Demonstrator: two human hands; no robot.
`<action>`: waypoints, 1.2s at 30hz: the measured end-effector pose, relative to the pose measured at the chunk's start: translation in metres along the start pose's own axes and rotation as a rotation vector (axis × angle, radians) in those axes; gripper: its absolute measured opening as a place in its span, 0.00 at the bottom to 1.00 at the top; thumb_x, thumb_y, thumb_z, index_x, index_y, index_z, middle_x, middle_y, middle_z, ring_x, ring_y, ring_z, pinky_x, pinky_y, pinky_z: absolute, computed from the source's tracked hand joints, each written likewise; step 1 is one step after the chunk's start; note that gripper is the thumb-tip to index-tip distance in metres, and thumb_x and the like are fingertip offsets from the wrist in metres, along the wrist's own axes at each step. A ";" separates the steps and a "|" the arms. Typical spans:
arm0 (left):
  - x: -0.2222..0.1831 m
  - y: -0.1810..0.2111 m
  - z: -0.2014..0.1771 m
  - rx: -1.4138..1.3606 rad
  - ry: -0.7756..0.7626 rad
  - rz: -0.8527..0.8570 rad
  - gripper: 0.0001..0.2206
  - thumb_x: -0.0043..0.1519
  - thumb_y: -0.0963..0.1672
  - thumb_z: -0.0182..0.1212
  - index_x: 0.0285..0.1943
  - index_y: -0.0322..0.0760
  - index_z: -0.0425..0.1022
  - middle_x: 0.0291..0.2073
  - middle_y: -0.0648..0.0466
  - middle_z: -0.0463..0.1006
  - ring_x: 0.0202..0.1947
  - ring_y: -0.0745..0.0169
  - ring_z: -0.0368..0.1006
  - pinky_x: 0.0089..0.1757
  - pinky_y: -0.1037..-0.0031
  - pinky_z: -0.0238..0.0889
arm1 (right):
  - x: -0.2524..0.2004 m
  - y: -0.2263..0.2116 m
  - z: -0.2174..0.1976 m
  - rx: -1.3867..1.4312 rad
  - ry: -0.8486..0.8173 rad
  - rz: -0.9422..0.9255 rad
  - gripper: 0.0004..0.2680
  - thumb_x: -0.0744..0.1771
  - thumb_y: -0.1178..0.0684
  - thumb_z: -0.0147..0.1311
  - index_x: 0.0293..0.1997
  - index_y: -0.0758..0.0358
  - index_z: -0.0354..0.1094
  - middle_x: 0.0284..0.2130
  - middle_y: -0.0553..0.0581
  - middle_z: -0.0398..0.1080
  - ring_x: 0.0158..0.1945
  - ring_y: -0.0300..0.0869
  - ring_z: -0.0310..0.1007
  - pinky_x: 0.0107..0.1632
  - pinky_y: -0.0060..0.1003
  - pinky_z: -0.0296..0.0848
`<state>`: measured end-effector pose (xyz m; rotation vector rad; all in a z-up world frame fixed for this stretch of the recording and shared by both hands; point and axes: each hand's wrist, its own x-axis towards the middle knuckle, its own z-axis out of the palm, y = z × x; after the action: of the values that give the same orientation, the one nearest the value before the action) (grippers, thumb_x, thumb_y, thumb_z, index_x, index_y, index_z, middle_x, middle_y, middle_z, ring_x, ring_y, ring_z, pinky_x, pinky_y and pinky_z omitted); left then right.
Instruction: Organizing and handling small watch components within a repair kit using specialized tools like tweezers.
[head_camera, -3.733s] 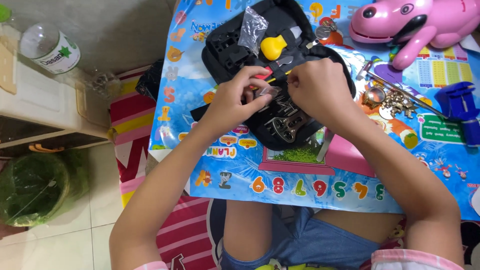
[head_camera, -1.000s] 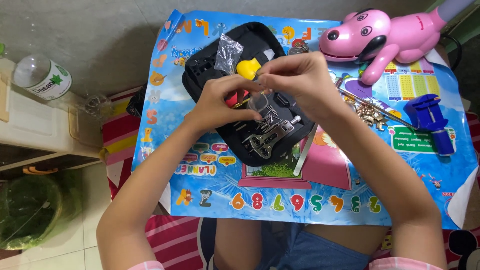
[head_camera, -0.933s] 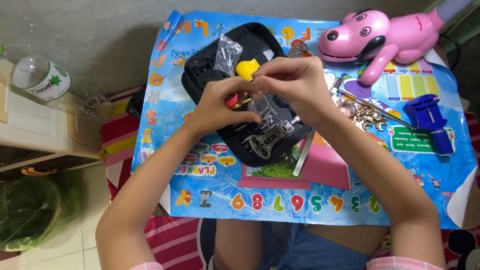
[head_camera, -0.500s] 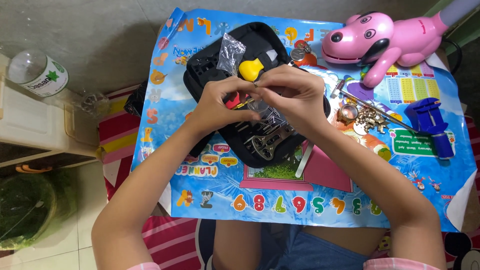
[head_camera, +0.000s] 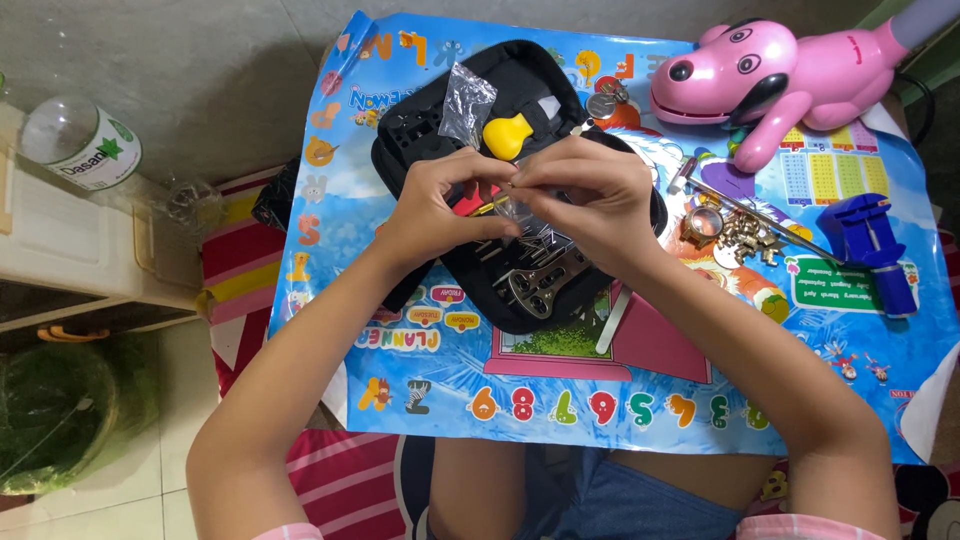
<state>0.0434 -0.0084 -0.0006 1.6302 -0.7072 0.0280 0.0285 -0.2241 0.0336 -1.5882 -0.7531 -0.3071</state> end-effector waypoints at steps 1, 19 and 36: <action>0.000 0.000 0.000 -0.002 -0.002 -0.001 0.22 0.51 0.44 0.82 0.55 0.42 0.82 0.40 0.51 0.83 0.36 0.63 0.71 0.43 0.72 0.65 | 0.000 -0.001 0.001 -0.008 -0.001 -0.014 0.06 0.63 0.74 0.63 0.38 0.73 0.78 0.33 0.66 0.77 0.39 0.48 0.79 0.43 0.38 0.79; -0.001 -0.001 0.000 -0.031 0.007 -0.017 0.22 0.51 0.43 0.83 0.53 0.40 0.82 0.39 0.50 0.82 0.37 0.61 0.70 0.44 0.72 0.64 | 0.008 -0.007 -0.007 -0.095 -0.123 -0.191 0.07 0.63 0.72 0.64 0.39 0.71 0.78 0.41 0.67 0.75 0.45 0.55 0.80 0.49 0.46 0.79; -0.003 0.020 -0.002 0.068 0.039 -0.013 0.21 0.49 0.42 0.80 0.51 0.37 0.81 0.36 0.58 0.76 0.33 0.71 0.64 0.38 0.79 0.60 | 0.010 -0.013 -0.013 -0.329 -0.043 -0.144 0.10 0.64 0.68 0.68 0.37 0.67 0.65 0.47 0.59 0.62 0.51 0.46 0.64 0.52 0.38 0.68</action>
<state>0.0328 -0.0056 0.0167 1.6949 -0.6725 0.0752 0.0309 -0.2333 0.0516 -1.8574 -0.8859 -0.5244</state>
